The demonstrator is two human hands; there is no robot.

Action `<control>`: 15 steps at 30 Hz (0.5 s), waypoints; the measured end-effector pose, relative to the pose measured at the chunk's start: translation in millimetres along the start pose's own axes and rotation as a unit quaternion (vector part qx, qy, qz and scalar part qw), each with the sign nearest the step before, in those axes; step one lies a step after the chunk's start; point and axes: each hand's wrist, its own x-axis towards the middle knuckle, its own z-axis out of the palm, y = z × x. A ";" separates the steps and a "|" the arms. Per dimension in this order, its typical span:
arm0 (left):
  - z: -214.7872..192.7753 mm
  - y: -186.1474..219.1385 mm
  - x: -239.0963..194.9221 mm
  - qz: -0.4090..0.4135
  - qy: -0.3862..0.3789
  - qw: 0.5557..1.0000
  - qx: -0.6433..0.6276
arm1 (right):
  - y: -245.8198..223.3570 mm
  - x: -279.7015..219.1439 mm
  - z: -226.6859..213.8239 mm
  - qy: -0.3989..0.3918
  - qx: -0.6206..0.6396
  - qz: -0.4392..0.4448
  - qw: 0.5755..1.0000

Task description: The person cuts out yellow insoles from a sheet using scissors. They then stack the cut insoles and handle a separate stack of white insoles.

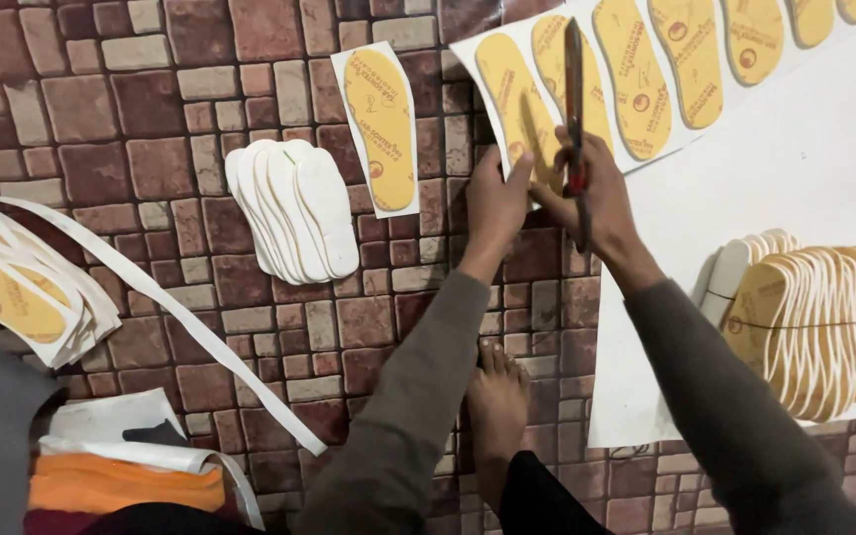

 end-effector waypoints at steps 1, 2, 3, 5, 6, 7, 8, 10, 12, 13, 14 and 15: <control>-3.3 -2.7 -8.2 0.000 0.010 1.000 -0.007 | -8.6 -9.7 -2.0 0.011 0.013 -0.004 1.000; -5.0 -5.1 -16.9 0.000 0.019 1.000 -0.014 | -16.7 -19.9 -5.7 0.023 0.025 -0.008 0.999; -12.4 -15.7 -16.0 0.000 0.018 1.000 -0.013 | -14.8 -38.1 0.9 0.023 0.026 -0.007 0.999; -28.4 -36.1 -12.4 0.046 0.104 0.993 -0.024 | -11.4 -72.6 15.1 0.040 0.085 0.139 0.986; -33.9 -33.8 -13.8 0.044 0.105 0.993 -0.022 | -10.0 -97.7 25.5 0.038 0.087 0.140 0.986; -39.6 -31.5 -15.2 0.011 0.104 0.994 -0.013 | -8.9 -123.0 35.9 0.001 0.097 0.183 0.978; -46.0 -28.4 -15.5 -0.019 0.104 0.994 -0.004 | -8.3 -147.0 47.1 -0.036 0.106 0.224 0.968; -53.9 -16.5 -14.3 -0.033 0.076 0.997 0.005 | -23.9 -179.6 71.8 -0.106 0.139 0.293 0.940; -55.5 -15.0 -10.0 -0.047 0.045 0.998 0.013 | -34.9 -191.5 86.9 -0.173 0.169 0.360 0.901; -55.0 -19.0 -6.3 -0.043 0.037 0.998 0.019 | -38.8 -187.0 90.7 -0.157 0.302 0.334 0.879; -55.7 -22.3 -1.6 -0.038 0.031 0.998 0.026 | -43.2 -181.0 95.6 -0.137 0.430 0.300 0.840; -56.1 -25.5 1.6 -0.037 0.031 0.998 0.027 | -45.3 -165.7 93.2 -0.137 0.431 0.299 0.840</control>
